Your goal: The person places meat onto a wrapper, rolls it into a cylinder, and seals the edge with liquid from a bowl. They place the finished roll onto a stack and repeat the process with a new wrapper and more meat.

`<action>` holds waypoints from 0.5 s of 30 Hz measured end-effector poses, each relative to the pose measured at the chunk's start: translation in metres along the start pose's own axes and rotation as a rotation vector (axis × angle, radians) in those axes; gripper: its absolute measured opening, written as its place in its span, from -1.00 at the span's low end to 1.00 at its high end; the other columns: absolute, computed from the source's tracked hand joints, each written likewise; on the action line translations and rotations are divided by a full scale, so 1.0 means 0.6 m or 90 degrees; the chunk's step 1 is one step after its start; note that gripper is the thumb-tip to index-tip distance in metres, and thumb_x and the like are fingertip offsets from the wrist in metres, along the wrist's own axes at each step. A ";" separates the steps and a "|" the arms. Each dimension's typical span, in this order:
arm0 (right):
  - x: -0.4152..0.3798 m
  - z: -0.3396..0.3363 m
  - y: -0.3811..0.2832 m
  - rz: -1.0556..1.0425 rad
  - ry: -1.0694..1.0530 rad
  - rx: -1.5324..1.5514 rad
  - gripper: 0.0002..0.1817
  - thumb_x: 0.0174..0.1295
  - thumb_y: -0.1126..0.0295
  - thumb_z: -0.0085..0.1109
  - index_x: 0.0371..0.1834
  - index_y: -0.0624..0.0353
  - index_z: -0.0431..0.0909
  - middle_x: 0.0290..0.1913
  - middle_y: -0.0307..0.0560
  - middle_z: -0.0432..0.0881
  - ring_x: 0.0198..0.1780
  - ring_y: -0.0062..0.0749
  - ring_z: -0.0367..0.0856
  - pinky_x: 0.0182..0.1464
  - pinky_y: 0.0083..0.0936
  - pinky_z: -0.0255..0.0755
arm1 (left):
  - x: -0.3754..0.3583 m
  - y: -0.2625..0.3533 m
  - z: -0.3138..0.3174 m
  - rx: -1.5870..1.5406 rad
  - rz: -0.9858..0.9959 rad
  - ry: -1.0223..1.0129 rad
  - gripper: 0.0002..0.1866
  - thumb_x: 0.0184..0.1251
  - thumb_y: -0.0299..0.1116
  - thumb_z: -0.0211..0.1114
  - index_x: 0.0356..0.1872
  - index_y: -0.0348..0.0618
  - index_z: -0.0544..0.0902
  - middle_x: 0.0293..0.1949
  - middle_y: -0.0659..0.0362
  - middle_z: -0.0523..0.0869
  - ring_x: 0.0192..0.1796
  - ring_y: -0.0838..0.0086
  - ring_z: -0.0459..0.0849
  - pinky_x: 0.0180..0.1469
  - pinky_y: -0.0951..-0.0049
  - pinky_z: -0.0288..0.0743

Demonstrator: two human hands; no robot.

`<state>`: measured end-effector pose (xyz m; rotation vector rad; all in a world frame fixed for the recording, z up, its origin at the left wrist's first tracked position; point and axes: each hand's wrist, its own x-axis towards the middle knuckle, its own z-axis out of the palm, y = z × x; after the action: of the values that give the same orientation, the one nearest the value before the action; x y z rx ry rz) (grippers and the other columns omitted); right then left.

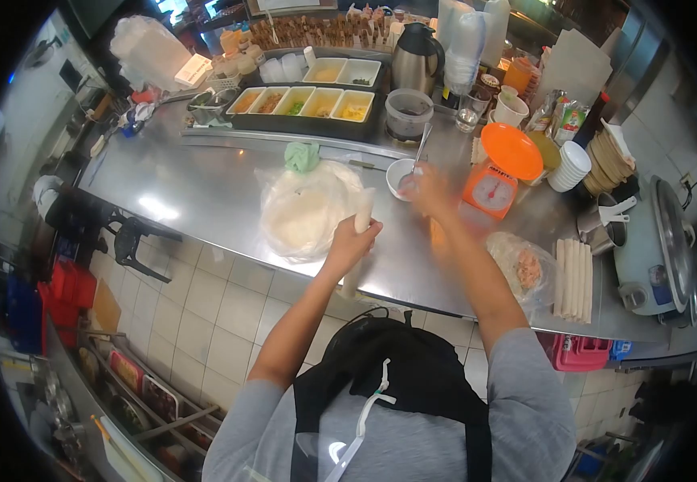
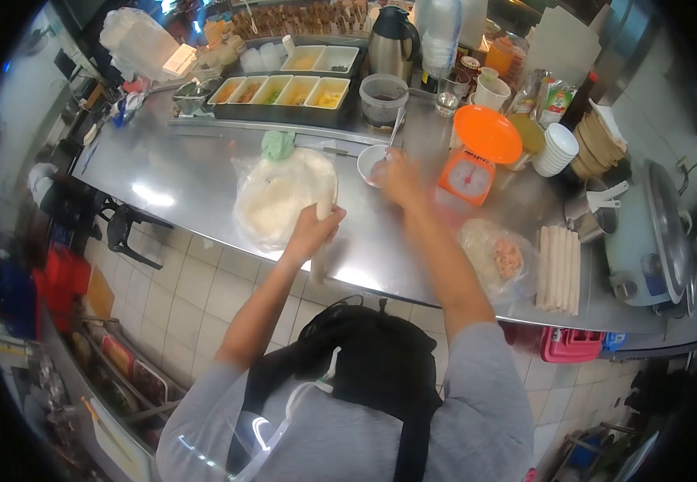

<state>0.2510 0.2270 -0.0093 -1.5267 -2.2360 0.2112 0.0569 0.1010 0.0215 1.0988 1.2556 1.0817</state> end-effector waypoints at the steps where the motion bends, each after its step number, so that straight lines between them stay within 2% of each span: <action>1: 0.009 0.000 0.011 0.002 -0.002 0.001 -0.72 0.09 0.10 0.30 -0.24 -0.01 0.74 0.25 -0.03 0.42 0.30 -0.21 0.32 0.24 -0.01 0.20 | 0.008 -0.002 0.003 0.022 -0.015 -0.027 -0.79 0.27 -0.29 0.28 -0.38 -0.25 0.59 -0.66 0.27 0.51 -0.64 0.63 0.45 -0.60 0.57 0.32; 3: 0.033 -0.015 0.029 0.057 0.072 0.228 -0.79 0.09 0.17 0.33 -0.31 0.02 0.75 0.12 -0.05 0.53 0.18 -0.24 0.44 0.17 -0.22 0.32 | 0.023 -0.003 0.017 0.072 -0.035 -0.027 -0.78 0.25 -0.27 0.29 -0.39 -0.25 0.59 -0.65 0.24 0.53 -0.63 0.62 0.48 -0.59 0.56 0.34; 4: 0.034 -0.020 0.030 0.061 0.077 0.225 -0.79 0.09 0.17 0.33 -0.31 0.02 0.75 0.12 -0.05 0.53 0.18 -0.24 0.44 0.17 -0.22 0.32 | 0.031 -0.001 0.024 0.122 -0.054 -0.025 -0.76 0.22 -0.25 0.31 -0.40 -0.25 0.60 -0.64 0.21 0.55 -0.62 0.61 0.51 -0.58 0.54 0.36; 5: 0.035 -0.023 0.030 0.046 0.084 0.382 -0.81 0.08 0.20 0.35 -0.35 0.04 0.75 0.02 -0.06 0.57 0.10 -0.22 0.49 0.12 -0.29 0.35 | 0.039 -0.001 0.029 0.122 -0.051 -0.031 -0.76 0.22 -0.25 0.31 -0.40 -0.25 0.60 -0.64 0.21 0.55 -0.62 0.61 0.51 -0.58 0.54 0.36; 6: 0.035 -0.031 0.023 0.031 0.089 0.540 -0.84 0.06 0.24 0.37 -0.39 0.07 0.75 -0.08 -0.07 0.61 0.02 -0.21 0.54 0.08 -0.36 0.38 | 0.047 -0.005 0.034 0.155 -0.051 -0.033 -0.75 0.20 -0.24 0.31 -0.40 -0.26 0.60 -0.62 0.14 0.59 -0.59 0.51 0.57 -0.53 0.47 0.41; 7: 0.027 -0.048 0.007 0.036 0.094 0.536 -0.84 0.06 0.24 0.37 -0.39 0.07 0.75 -0.08 -0.07 0.61 0.02 -0.21 0.54 0.08 -0.36 0.38 | 0.054 -0.012 0.038 0.188 -0.052 -0.035 -0.74 0.17 -0.23 0.32 -0.39 -0.28 0.60 -0.60 0.07 0.63 -0.55 0.41 0.63 -0.48 0.39 0.47; 8: 0.014 -0.062 -0.009 -0.033 0.062 0.522 -0.80 0.05 0.21 0.38 -0.41 0.10 0.74 -0.13 -0.06 0.61 -0.03 -0.19 0.55 0.06 -0.35 0.39 | 0.059 -0.019 0.043 0.188 -0.052 -0.043 -0.74 0.17 -0.23 0.32 -0.39 -0.28 0.60 -0.60 0.07 0.63 -0.55 0.41 0.63 -0.48 0.39 0.47; 9: 0.000 -0.078 -0.029 -0.100 0.030 0.506 -0.77 0.04 0.18 0.39 -0.44 0.12 0.73 -0.18 -0.05 0.61 -0.07 -0.17 0.57 0.05 -0.34 0.40 | 0.066 -0.029 0.046 0.249 -0.019 -0.019 -0.73 0.17 -0.23 0.31 -0.37 -0.29 0.61 -0.56 0.00 0.65 -0.49 0.26 0.67 -0.41 0.28 0.49; 11: -0.021 -0.101 -0.049 -0.141 -0.033 0.242 -0.75 0.07 0.23 0.37 -0.36 0.19 0.70 -0.09 -0.02 0.58 -0.02 -0.20 0.55 0.05 -0.38 0.41 | 0.079 -0.045 0.055 0.359 0.061 0.023 -0.71 0.17 -0.23 0.29 -0.34 -0.32 0.61 -0.48 -0.13 0.67 -0.35 0.01 0.69 -0.27 0.11 0.51; 12: -0.029 -0.106 -0.055 -0.105 -0.025 0.214 -0.76 0.08 0.23 0.35 -0.37 0.20 0.69 -0.10 -0.01 0.59 -0.02 -0.18 0.55 0.04 -0.36 0.42 | 0.081 -0.052 0.058 0.408 0.109 0.036 -0.71 0.17 -0.23 0.28 -0.33 -0.32 0.60 -0.43 -0.18 0.68 -0.29 -0.10 0.67 -0.21 0.04 0.50; 13: -0.033 -0.110 -0.060 -0.065 -0.015 0.184 -0.76 0.10 0.23 0.33 -0.38 0.21 0.68 -0.11 0.01 0.60 -0.02 -0.16 0.55 0.04 -0.34 0.42 | 0.075 -0.048 0.064 0.443 0.155 0.062 -0.72 0.18 -0.23 0.27 -0.31 -0.31 0.60 -0.42 -0.19 0.68 -0.29 -0.10 0.67 -0.21 0.03 0.50; 14: -0.031 -0.090 -0.047 -0.056 -0.005 0.262 -0.75 0.10 0.22 0.31 -0.39 0.21 0.68 -0.12 0.01 0.61 -0.03 -0.15 0.56 0.02 -0.33 0.43 | 0.063 -0.038 0.071 0.474 0.202 0.089 -0.72 0.18 -0.24 0.26 -0.30 -0.30 0.59 -0.41 -0.19 0.68 -0.28 -0.10 0.67 -0.22 0.02 0.49; 15: -0.030 -0.070 -0.031 -0.052 0.007 0.342 -0.74 0.10 0.21 0.30 -0.39 0.22 0.67 -0.14 0.01 0.62 -0.04 -0.13 0.57 0.01 -0.32 0.44 | 0.048 -0.014 0.080 0.494 0.174 0.093 -0.73 0.19 -0.26 0.26 -0.28 -0.31 0.58 -0.40 -0.21 0.68 -0.27 -0.12 0.66 -0.22 0.01 0.49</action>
<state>0.2584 0.1989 0.0308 -1.1397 -2.0041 0.7107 0.1056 0.1271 0.0091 1.8385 1.7457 0.8902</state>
